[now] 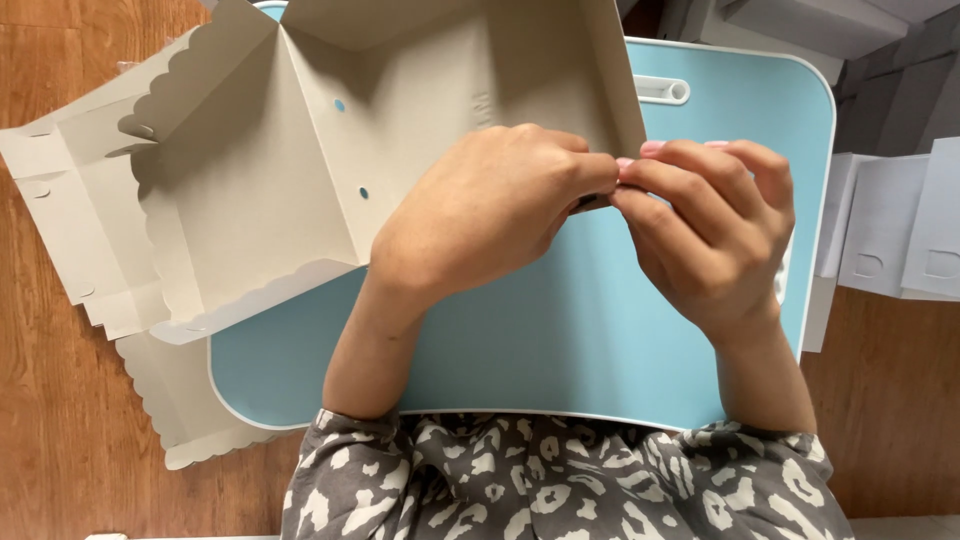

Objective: Folding flat cardboard sheets into boxes and stacking them.

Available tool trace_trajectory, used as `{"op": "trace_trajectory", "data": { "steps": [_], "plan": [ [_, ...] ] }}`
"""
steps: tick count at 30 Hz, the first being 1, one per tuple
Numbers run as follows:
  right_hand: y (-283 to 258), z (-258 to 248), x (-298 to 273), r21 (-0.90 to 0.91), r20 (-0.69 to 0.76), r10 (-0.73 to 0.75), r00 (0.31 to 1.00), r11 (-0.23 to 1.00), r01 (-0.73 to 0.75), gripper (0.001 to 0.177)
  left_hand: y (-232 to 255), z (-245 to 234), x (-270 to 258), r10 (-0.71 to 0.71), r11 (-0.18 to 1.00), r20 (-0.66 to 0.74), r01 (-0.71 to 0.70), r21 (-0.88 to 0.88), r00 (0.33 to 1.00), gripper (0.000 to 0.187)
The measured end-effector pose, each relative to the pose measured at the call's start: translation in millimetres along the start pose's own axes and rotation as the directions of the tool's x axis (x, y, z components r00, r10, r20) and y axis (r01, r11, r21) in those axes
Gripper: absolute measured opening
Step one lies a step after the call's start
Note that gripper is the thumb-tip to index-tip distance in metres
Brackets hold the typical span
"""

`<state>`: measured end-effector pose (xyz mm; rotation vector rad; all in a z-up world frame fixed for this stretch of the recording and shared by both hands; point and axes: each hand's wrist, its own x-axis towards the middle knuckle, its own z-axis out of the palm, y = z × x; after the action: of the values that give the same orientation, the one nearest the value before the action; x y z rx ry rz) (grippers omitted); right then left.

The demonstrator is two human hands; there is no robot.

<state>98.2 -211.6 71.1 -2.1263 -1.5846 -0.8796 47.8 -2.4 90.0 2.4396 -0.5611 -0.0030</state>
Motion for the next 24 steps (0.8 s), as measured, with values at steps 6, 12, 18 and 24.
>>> {"op": "trace_trajectory", "data": {
  "steps": [6, 12, 18, 24],
  "plan": [
    [3, -3, -20, 0.106, 0.207, 0.214, 0.955, 0.965, -0.239, 0.018, 2, 7, 2, -0.035, 0.999, 0.137, 0.031, 0.033, 0.99, 0.031],
    [2, -4, -21, 0.102, 0.374, 0.245, 0.895, 0.948, -0.302, 0.021, 4, 27, 6, 0.033, 0.99, 0.151, -0.053, 0.132, 0.988, 0.062],
    [8, -3, -33, 0.152, 0.542, 0.269, 0.796, 0.9, -0.408, 0.018, -1, 46, 12, -0.003, 0.991, 0.267, -0.032, 0.127, 0.964, 0.022],
    [19, 18, -37, 0.241, 0.693, 0.143, 0.706, 0.878, -0.414, 0.006, -16, 60, 14, -0.121, 0.987, 0.408, 0.066, 0.146, 0.905, 0.021]
  ]
}}
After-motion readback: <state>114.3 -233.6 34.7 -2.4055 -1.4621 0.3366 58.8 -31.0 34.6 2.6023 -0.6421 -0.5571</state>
